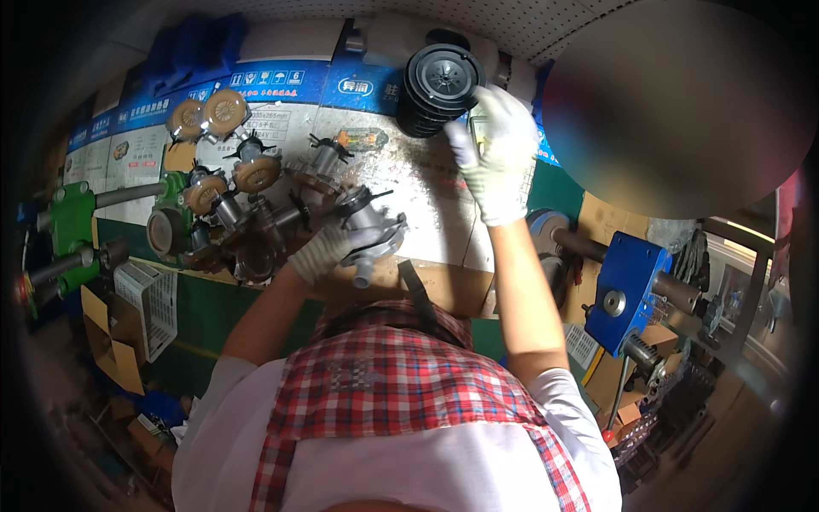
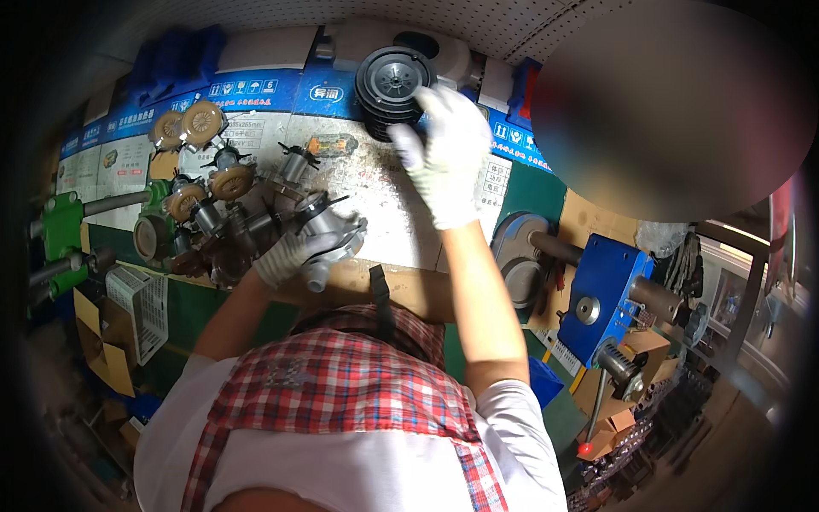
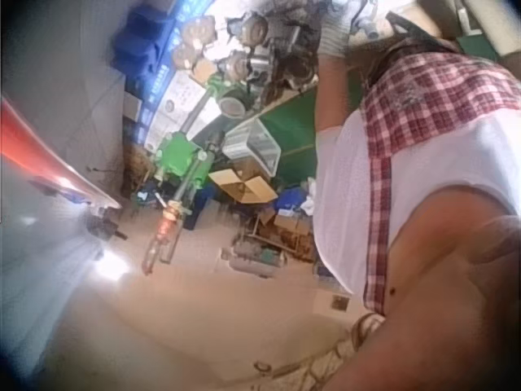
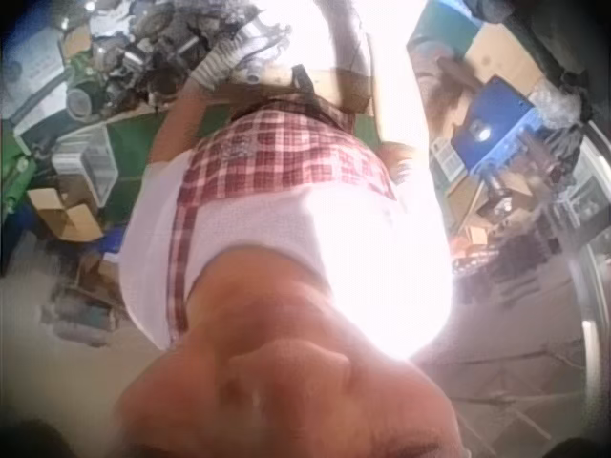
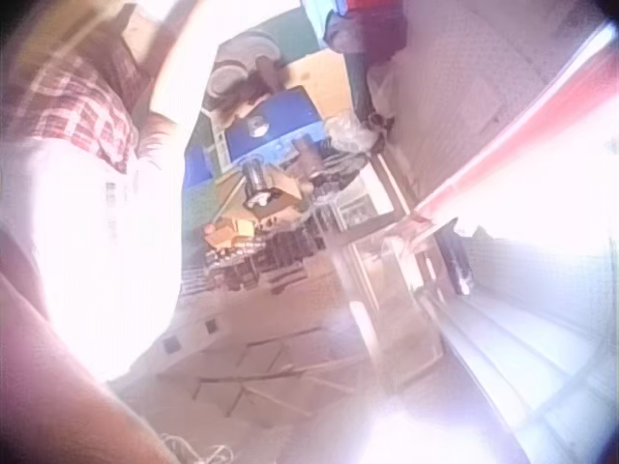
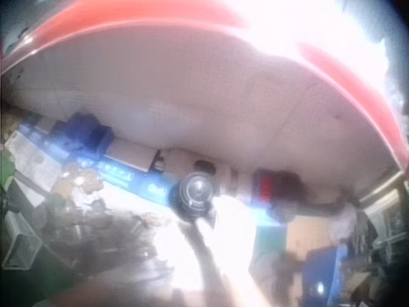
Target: The person cuts open a cardboard box with a utility knife, then moves to a workbench to assemble metal parts. They repeatedly pick up metal components, place them into a press machine, operate the press, and remove the assembled parts, placing them on the workbench.
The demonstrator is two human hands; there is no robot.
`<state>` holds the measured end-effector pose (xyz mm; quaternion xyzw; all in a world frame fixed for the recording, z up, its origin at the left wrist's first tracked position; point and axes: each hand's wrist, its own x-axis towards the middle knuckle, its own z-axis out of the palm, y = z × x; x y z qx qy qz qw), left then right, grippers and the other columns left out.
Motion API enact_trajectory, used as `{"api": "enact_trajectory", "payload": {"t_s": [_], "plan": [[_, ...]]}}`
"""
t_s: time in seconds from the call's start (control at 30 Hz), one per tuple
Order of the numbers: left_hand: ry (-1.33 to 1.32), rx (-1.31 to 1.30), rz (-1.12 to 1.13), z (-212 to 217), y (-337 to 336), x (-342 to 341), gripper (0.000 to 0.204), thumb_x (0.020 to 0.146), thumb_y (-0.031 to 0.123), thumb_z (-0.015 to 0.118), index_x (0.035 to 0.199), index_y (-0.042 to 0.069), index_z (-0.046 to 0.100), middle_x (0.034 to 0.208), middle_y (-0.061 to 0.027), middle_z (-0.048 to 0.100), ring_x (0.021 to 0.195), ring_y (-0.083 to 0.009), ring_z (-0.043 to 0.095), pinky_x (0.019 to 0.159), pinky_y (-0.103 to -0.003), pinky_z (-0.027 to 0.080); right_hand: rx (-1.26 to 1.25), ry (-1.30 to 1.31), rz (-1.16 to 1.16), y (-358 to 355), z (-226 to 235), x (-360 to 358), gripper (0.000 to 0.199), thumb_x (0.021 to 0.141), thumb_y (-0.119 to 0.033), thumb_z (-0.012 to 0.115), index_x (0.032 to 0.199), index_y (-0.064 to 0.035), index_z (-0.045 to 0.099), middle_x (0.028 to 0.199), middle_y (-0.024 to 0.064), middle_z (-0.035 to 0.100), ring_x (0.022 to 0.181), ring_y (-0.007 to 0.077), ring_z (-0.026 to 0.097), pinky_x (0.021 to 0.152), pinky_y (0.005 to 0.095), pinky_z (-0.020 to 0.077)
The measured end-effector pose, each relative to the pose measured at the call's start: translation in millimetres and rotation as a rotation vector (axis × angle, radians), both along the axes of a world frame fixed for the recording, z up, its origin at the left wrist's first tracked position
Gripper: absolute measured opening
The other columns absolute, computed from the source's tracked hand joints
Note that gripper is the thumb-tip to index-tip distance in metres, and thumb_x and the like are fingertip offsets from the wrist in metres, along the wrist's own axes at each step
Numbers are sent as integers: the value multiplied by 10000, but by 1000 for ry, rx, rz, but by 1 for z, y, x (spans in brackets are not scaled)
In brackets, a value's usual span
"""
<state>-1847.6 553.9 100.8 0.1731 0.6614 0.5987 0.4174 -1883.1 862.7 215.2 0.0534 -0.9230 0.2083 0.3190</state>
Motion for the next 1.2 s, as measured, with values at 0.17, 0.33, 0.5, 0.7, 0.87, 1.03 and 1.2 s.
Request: {"api": "enact_trajectory", "payload": {"t_s": [0.17,0.33,0.5,0.7,0.87,1.03,1.2], "plan": [[747,-479,-359,37,55,-25,465,924,488,616,1181,107,685,1125,-90,722,1061,-249,644,976,-393,490,512,-120,10,6,-13,-27,474,817,-124,667,1284,-145,587,1204,75,651,1187,261,589,1096,472,386],[365,-32,104,-29,62,-17,559,812,471,669,1256,132,661,1319,-143,603,1216,-323,524,1094,-428,399,-358,48,-38,-33,63,38,345,976,-105,535,1312,-32,553,1190,152,633,1135,291,616,1020,412,485],[1014,-380,-31,59,82,21,698,657,382,825,1264,91,641,1332,-163,577,1229,-363,529,1089,-444,422,-1465,-306,58,-32,46,160,426,1028,-372,573,1321,-63,593,1259,104,639,1148,202,624,1038,376,492],[1162,-328,-84,52,120,86,526,793,287,711,1254,45,637,1272,-178,622,1150,-352,581,1017,-424,461,-878,-573,-133,-39,40,236,521,1056,-453,505,1259,23,569,1134,191,640,1061,254,608,958,351,464],[1055,-186,-38,36,161,137,594,769,368,736,1243,25,633,1259,-188,626,1136,-354,581,1012,-426,453,-873,-544,-182,-5,16,295,520,1031,-456,546,1247,16,573,1094,212,663,1029,306,632,930,382,490],[1000,-80,-95,10,210,182,602,707,392,769,1180,38,653,1127,-185,660,1039,-363,614,926,-430,487,-954,-530,-238,35,0,341,623,998,-564,535,1271,-4,559,1137,258,674,1065,420,648,933,449,497],[898,19,-106,16,254,224,448,686,364,764,1021,76,688,941,-150,682,850,-366,657,781,-428,538,-935,-534,-297,75,-10,368,589,1009,-543,522,1231,-1,586,1103,258,685,1033,428,660,909,453,509]]}}
